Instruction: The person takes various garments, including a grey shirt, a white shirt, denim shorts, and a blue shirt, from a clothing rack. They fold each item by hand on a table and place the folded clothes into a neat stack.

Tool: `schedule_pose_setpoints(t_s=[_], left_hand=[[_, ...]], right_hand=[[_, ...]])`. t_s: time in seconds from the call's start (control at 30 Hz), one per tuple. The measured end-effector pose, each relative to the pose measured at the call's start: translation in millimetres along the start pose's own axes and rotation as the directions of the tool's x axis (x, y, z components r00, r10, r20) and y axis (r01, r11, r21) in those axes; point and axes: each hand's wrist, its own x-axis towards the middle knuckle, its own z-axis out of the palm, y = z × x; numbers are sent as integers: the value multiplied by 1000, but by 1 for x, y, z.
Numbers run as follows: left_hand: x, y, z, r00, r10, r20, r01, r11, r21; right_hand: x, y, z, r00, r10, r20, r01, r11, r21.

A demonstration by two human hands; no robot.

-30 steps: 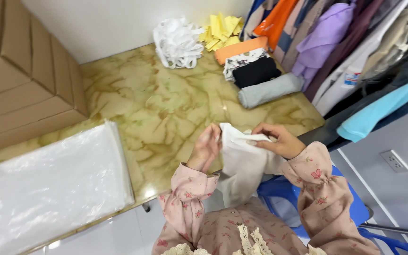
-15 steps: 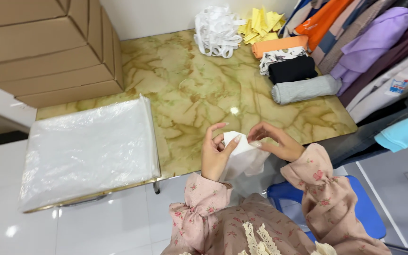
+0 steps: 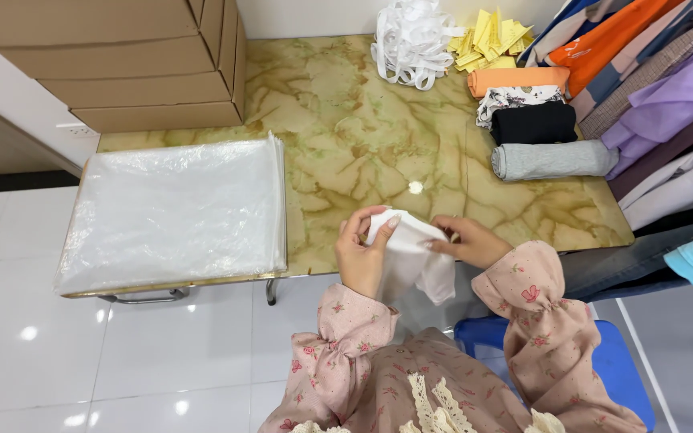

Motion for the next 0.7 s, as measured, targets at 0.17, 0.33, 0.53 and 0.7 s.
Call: schedule_pose_setpoints(t_s=[0.17, 0.33, 0.53, 0.7], left_hand=[[0, -10, 4, 1000, 7, -10, -7, 999, -38], [9, -5, -8, 998, 42, -40, -44, 998, -53], [24, -27, -20, 994, 70, -84, -74, 996, -48], [23, -28, -13, 998, 49, 31, -47, 998, -50]], right_hand=[[0, 8, 3, 955, -109, -274, 43, 971, -237], [2, 57, 13, 975, -7, -223, 56, 975, 216], [-14, 54, 0, 893, -111, -437, 90, 994, -68], [-25, 27, -2, 989, -122, -81, 122, 992, -1]])
